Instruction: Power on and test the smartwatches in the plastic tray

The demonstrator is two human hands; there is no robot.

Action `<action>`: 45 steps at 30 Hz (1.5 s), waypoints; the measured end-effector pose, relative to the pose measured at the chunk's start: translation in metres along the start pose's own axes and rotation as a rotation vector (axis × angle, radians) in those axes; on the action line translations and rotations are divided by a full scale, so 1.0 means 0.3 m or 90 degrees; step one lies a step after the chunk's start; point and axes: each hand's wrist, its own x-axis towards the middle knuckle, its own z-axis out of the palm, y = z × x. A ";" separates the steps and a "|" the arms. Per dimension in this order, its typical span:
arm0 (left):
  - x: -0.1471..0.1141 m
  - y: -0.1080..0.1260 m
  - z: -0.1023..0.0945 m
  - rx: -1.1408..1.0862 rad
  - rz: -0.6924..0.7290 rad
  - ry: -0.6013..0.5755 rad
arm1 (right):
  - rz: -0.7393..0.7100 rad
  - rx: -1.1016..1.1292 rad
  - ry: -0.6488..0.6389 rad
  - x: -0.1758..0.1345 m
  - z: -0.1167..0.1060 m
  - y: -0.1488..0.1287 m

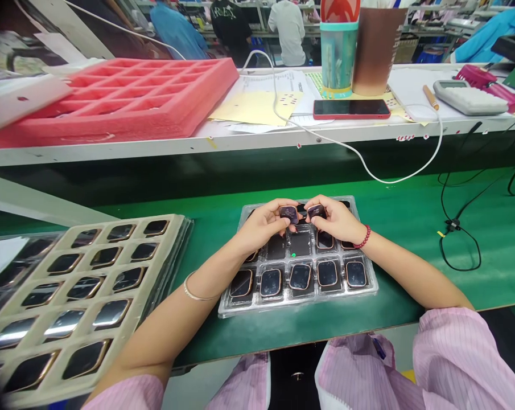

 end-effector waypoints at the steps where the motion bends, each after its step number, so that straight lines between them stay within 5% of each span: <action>1: 0.000 0.000 0.001 0.000 0.000 0.002 | -0.006 -0.002 -0.001 0.000 0.001 -0.001; 21: -0.003 0.015 0.005 -0.001 -0.010 0.003 | -0.030 -0.026 -0.008 0.000 0.000 -0.002; 30: -0.004 0.009 0.000 0.011 0.005 0.004 | 0.064 0.017 0.002 -0.002 0.002 -0.024; 38: -0.009 0.025 0.007 0.001 -0.004 0.004 | -0.016 -0.008 -0.011 -0.002 -0.001 -0.013; 45: -0.007 0.025 0.010 0.010 -0.004 0.006 | 0.079 0.040 0.000 -0.001 -0.009 -0.016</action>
